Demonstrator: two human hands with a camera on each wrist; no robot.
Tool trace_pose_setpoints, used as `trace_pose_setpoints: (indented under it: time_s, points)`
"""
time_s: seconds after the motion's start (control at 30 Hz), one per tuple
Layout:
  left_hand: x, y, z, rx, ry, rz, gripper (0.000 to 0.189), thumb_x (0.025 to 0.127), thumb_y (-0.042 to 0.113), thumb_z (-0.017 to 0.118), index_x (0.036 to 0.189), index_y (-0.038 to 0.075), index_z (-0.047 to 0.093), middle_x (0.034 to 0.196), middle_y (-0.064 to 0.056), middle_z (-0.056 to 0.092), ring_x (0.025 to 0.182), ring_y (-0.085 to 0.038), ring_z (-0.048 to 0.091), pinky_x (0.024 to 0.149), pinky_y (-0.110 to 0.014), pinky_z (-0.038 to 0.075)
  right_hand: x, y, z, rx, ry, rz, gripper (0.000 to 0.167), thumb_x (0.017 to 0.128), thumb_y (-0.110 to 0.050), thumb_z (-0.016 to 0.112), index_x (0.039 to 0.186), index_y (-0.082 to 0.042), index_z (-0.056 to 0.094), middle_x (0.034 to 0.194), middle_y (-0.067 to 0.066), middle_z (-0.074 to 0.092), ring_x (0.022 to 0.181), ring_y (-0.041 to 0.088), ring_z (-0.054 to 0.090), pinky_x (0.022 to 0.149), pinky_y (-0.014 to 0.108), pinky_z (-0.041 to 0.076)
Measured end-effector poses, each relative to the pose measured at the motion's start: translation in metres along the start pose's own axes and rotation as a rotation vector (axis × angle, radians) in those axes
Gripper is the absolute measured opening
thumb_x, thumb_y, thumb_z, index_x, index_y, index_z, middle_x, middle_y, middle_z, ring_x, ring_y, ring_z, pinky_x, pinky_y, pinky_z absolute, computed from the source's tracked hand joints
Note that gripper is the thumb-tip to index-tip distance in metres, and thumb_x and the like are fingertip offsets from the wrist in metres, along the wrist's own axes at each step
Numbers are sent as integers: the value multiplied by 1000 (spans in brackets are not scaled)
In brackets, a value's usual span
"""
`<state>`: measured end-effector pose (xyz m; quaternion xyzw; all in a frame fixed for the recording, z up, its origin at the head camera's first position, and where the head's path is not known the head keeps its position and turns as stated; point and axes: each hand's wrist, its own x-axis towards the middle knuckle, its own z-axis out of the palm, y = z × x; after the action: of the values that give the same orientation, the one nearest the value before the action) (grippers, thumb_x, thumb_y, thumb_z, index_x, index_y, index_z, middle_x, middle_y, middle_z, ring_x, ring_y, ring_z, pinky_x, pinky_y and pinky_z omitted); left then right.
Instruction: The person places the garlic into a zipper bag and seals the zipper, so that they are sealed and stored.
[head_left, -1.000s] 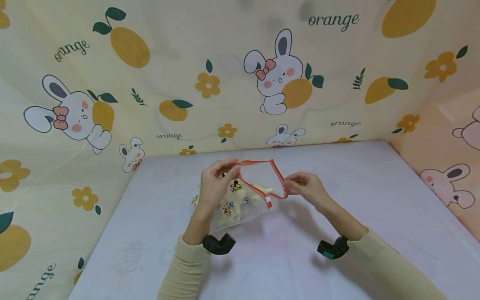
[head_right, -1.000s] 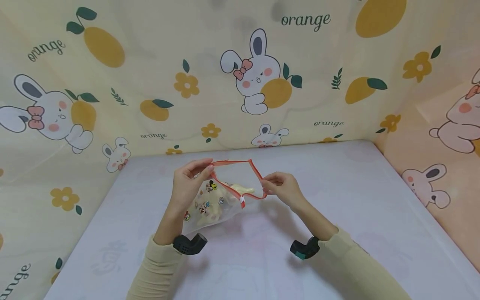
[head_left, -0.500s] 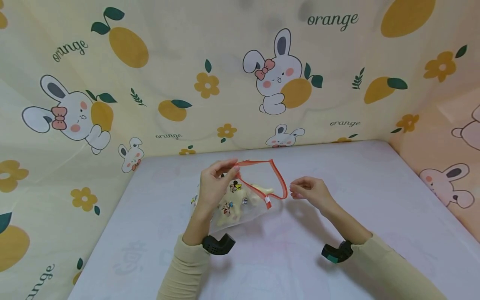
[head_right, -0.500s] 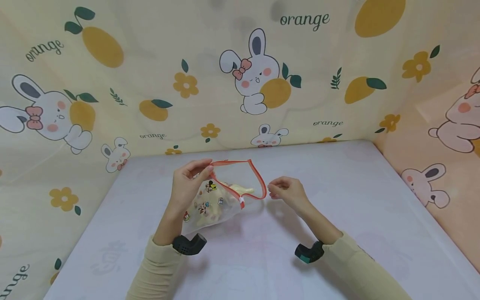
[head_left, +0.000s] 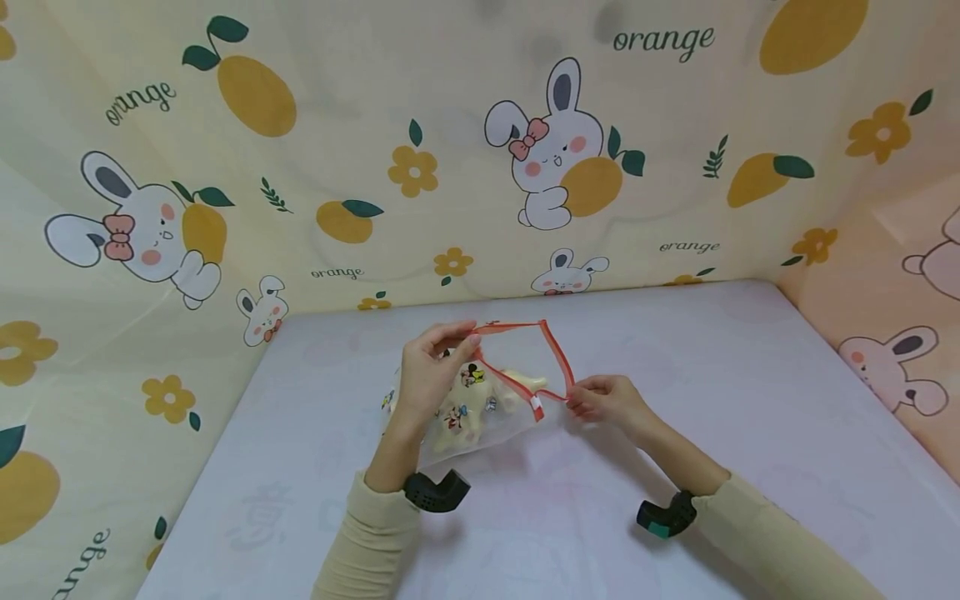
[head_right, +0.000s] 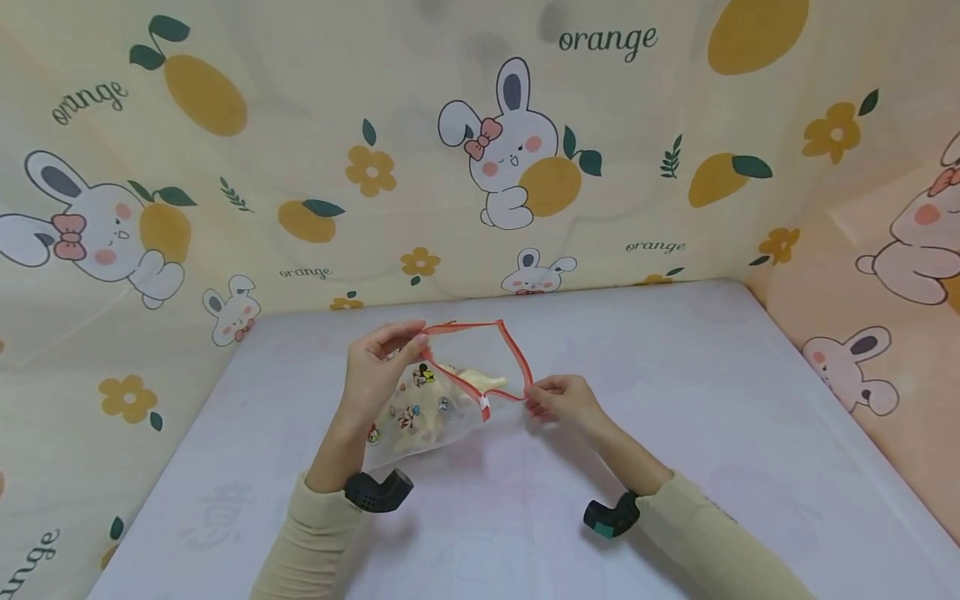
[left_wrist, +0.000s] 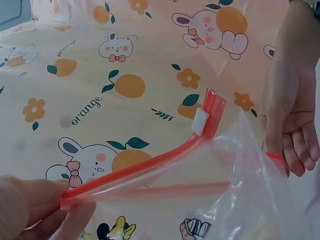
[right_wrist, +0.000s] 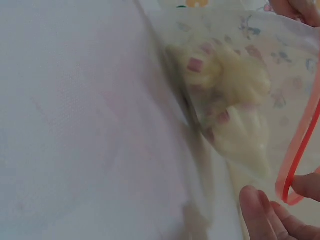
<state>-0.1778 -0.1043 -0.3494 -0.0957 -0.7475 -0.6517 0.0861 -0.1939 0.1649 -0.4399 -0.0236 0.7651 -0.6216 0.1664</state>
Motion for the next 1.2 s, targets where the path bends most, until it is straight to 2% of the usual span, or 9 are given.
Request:
trace_pose_setpoints:
  time_s: [0.17, 0.63, 0.87, 1.2]
  points:
    - [-1, 0, 2, -2, -6, 8, 27, 90, 7, 65, 115, -3, 66, 106, -23, 65, 74, 4, 65, 73, -13, 57, 1, -1, 3, 0, -5, 38, 38, 96, -14, 58, 116, 19, 57, 78, 1, 73, 67, 6, 68, 68, 24, 61]
    - [-3, -12, 12, 2, -49, 110, 24, 88, 1, 66, 110, -8, 67, 102, -29, 66, 75, 8, 62, 68, -11, 56, 2, -2, 4, 22, 2, 50, 38, 98, -12, 55, 119, 20, 54, 73, -5, 69, 65, 5, 67, 67, 23, 61]
    - [-6, -20, 22, 17, -74, 50, 24, 88, 6, 67, 110, -3, 69, 103, -24, 66, 77, 9, 61, 68, -10, 54, 4, -4, 4, 21, -3, 69, 39, 98, -13, 54, 122, 19, 54, 72, -4, 69, 64, 5, 68, 67, 22, 61]
    - [-9, -27, 32, 31, -99, 61, 25, 88, 7, 68, 110, -3, 69, 100, -24, 68, 80, 8, 60, 70, -12, 56, 12, 1, 4, 47, 26, 79, 39, 97, -11, 55, 120, 21, 53, 64, -8, 66, 59, 2, 64, 62, 18, 59]
